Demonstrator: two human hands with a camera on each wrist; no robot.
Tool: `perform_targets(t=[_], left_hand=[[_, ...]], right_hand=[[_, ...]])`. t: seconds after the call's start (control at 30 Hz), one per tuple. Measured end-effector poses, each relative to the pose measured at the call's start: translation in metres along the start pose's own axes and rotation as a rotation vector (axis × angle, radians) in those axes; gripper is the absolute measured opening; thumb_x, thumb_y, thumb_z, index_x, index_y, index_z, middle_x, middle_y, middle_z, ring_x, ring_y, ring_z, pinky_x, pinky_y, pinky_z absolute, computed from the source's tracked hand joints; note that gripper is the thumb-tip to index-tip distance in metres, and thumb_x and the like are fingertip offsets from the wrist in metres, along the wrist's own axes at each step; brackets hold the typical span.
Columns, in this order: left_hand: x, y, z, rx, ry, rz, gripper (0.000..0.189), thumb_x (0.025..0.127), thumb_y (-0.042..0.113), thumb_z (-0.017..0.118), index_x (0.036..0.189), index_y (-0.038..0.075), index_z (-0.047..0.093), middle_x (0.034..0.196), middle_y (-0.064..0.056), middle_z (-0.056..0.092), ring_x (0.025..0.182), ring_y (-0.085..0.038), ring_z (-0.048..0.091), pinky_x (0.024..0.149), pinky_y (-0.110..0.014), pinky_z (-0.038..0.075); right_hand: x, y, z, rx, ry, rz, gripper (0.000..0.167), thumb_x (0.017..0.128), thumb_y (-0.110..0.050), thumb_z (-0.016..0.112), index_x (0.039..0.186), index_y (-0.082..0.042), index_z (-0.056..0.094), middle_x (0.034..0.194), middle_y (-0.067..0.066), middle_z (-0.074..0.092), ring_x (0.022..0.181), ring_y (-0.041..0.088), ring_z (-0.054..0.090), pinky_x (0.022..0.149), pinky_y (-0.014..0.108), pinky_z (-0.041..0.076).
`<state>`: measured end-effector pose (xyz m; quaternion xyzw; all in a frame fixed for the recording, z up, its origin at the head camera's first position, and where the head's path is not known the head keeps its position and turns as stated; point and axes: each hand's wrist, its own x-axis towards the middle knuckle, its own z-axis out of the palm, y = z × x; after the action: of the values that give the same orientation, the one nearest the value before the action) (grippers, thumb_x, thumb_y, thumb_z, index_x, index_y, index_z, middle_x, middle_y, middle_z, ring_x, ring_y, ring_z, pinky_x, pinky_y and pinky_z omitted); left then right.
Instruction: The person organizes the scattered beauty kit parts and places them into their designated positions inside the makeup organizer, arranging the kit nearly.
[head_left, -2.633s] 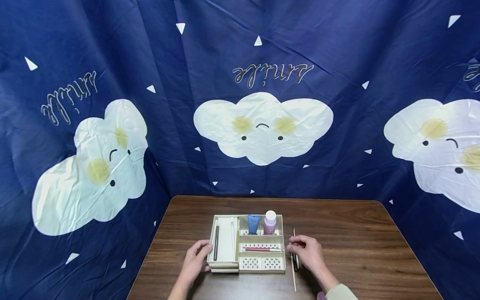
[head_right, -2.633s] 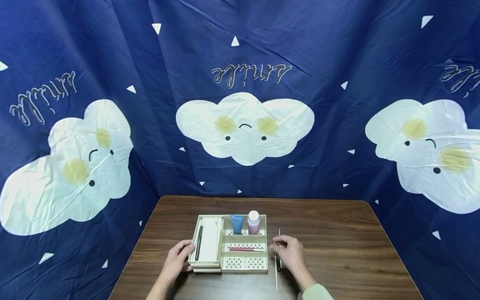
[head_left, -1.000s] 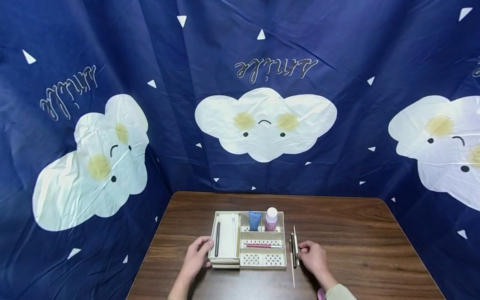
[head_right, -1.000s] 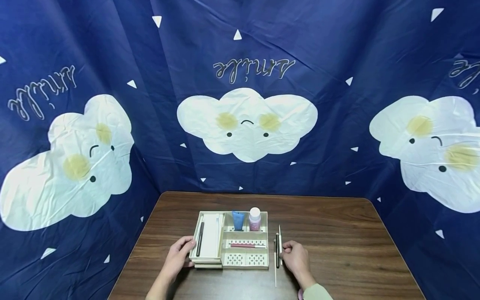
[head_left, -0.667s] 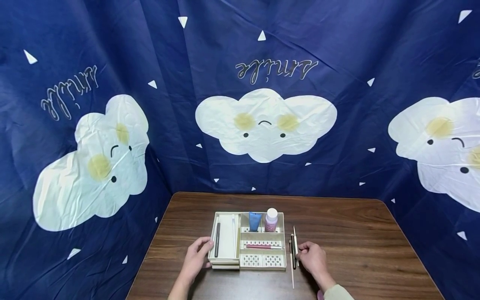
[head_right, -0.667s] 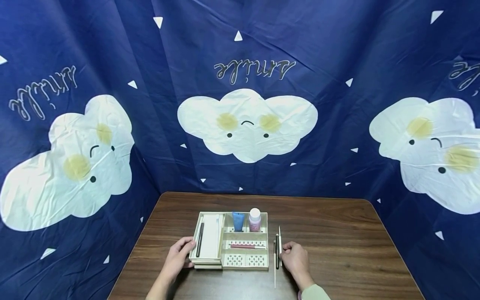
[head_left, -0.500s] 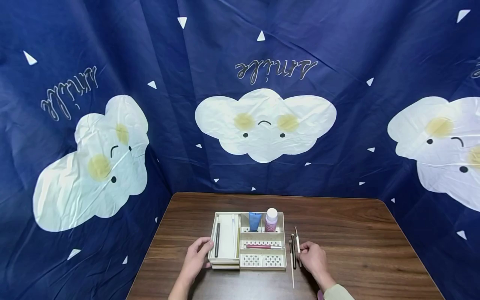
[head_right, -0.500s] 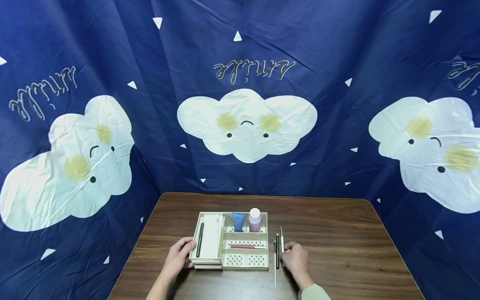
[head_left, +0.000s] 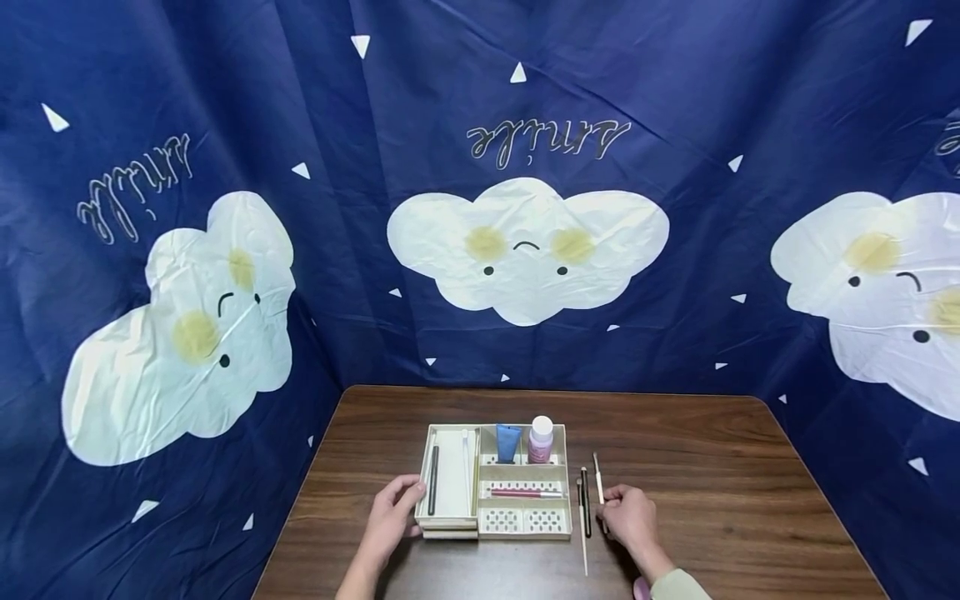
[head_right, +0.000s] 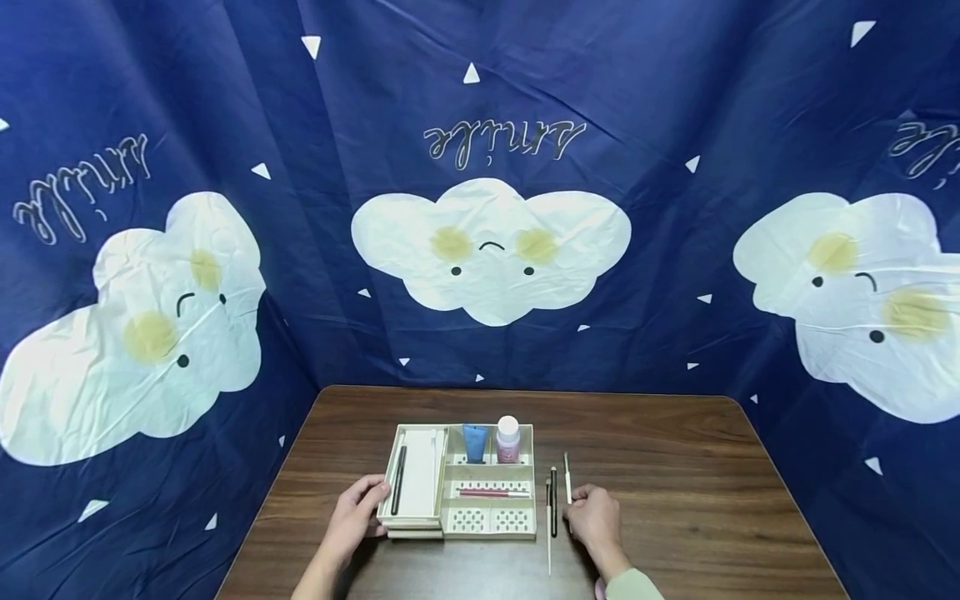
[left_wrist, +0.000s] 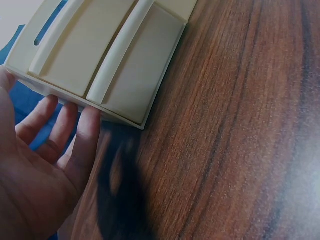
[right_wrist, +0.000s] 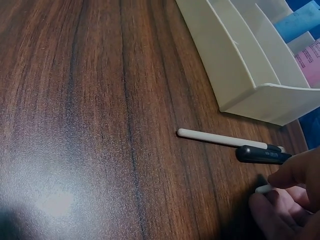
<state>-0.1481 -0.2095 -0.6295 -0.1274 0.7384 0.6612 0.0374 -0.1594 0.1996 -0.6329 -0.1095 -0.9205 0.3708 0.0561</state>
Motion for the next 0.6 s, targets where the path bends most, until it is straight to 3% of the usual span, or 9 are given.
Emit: perform_targets(t=[0.27,0.6], left_hand=[[-0.001,0.000,0.000,0.000,0.004,-0.006,0.045,0.098,0.037,0.067,0.130,0.006,0.064,0.111,-0.013,0.068,0.092,-0.022,0.068,0.065,-0.043,0.064],[0.000,-0.001,-0.001,0.003,-0.003,0.001,0.045,0.098,0.038,0.067,0.130,0.005,0.064,0.114,-0.013,0.068,0.093,-0.021,0.067,0.065,-0.043,0.064]], right_hand=[[-0.002,0.001,-0.005,0.034,-0.015,0.017,0.018,0.068,-0.006,0.074,0.086,-0.003,0.077,0.071,0.001,0.074,0.062,0.011,0.061,0.061,0.036,0.053],[-0.002,0.001,-0.011,0.104,-0.028,0.080,0.018,0.073,-0.006,0.074,0.090,-0.003,0.078,0.062,-0.005,0.068,0.047,0.009,0.058,0.056,0.027,0.048]])
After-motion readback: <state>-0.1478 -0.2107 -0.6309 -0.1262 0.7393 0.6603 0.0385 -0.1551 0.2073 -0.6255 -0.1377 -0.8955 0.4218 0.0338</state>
